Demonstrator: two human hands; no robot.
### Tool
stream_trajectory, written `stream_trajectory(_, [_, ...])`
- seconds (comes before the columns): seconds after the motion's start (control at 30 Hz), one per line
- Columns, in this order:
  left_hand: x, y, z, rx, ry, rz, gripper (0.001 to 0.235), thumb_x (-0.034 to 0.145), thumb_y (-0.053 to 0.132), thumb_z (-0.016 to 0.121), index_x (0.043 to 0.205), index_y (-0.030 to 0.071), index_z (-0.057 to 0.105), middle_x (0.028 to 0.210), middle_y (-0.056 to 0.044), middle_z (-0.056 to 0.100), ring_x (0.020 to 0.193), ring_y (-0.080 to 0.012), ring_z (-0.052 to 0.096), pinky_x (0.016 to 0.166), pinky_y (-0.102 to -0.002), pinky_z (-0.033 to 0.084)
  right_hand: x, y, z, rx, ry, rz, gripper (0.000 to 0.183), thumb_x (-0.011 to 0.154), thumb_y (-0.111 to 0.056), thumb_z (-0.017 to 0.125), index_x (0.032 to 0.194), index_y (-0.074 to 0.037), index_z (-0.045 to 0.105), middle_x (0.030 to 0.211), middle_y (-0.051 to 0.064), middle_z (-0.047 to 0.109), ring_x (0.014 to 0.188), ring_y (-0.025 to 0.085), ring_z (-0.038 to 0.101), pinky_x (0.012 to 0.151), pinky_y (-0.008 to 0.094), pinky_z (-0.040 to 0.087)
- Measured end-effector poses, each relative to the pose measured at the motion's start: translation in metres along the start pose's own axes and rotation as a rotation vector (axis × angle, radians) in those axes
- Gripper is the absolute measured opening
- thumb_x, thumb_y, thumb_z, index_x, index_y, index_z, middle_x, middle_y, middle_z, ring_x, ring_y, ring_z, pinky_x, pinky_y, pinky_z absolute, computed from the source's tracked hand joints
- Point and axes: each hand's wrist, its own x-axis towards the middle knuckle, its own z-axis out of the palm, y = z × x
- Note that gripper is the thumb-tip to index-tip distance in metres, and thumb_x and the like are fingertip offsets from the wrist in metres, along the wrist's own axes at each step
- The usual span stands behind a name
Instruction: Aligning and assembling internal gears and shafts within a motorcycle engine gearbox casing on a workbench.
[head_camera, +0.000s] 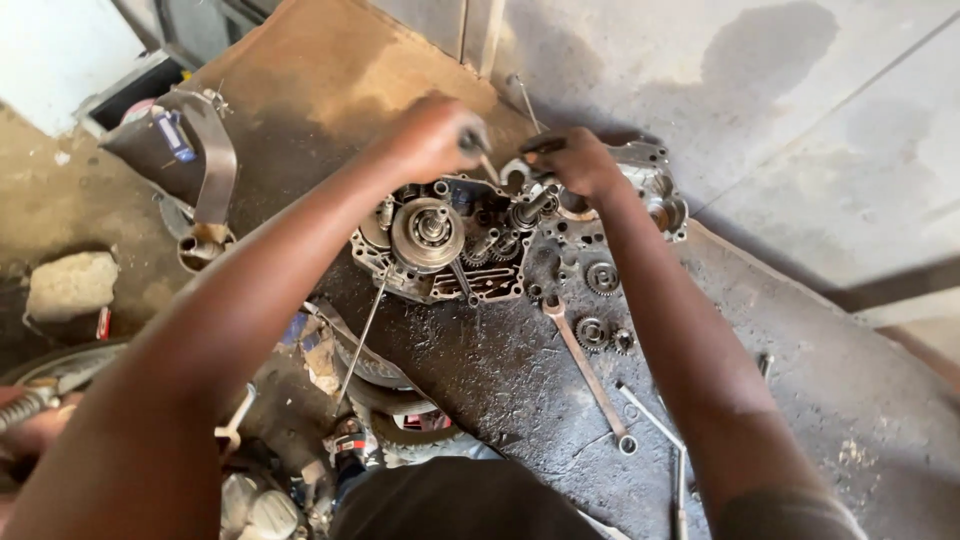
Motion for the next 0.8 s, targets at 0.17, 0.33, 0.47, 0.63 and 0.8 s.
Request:
stream_trajectory(0.17, [-0.032,0.002,-0.011,-0.051,0.180,-0.058,0.010,0.084,0.025,0.079,0.093,0.021,0.080,0.082,-0.004,0.077,0.084,-0.0327,0.075,0.079,-0.052,0.061,0.026,-0.016,0.019,0.134,-0.134,-0.010,0.031,0.091,-0.014,0.078,0.117,0.002,0.073,0.099,0.024,0.073,0.079,0.026,0.075,0.070,0.035,0.065])
stream_trajectory(0.33, [-0.058,0.005,-0.004,-0.263,0.340,-0.183,0.013,0.094,0.027,0.074,0.104,0.020,0.078,0.086,-0.006,0.077,0.084,-0.0320,0.075,0.070,-0.051,0.062,0.019,-0.035,0.038,0.196,-0.213,0.011,0.030,0.097,-0.015,0.070,0.120,0.003,0.070,0.102,0.026,0.071,0.079,0.030,0.077,0.071,0.042,0.069])
stream_trajectory(0.47, [-0.057,0.009,0.007,-0.318,0.441,-0.232,0.016,0.094,0.021,0.071,0.109,0.016,0.075,0.097,-0.013,0.078,0.091,-0.0353,0.075,0.078,-0.050,0.062,0.009,-0.051,0.035,0.217,-0.304,0.068,0.046,0.097,-0.017,0.070,0.133,0.010,0.060,0.114,0.030,0.067,0.093,0.033,0.075,0.083,0.044,0.067])
stream_trajectory(0.63, [-0.045,-0.004,0.032,-0.309,0.553,-0.109,0.014,0.097,0.021,0.070,0.107,0.011,0.070,0.092,-0.019,0.075,0.085,-0.0426,0.074,0.071,-0.055,0.061,0.021,-0.034,0.042,0.253,-0.337,0.070,0.038,0.096,-0.014,0.072,0.126,0.009,0.064,0.106,0.026,0.067,0.085,0.033,0.076,0.077,0.045,0.068])
stream_trajectory(0.8, [-0.044,0.000,0.037,-0.312,0.616,-0.127,0.013,0.102,0.022,0.066,0.108,0.010,0.064,0.092,-0.021,0.071,0.085,-0.0466,0.073,0.069,-0.059,0.061,0.021,-0.033,0.040,0.313,-0.360,0.075,0.043,0.095,-0.014,0.073,0.127,0.011,0.061,0.105,0.026,0.067,0.086,0.032,0.077,0.077,0.044,0.069])
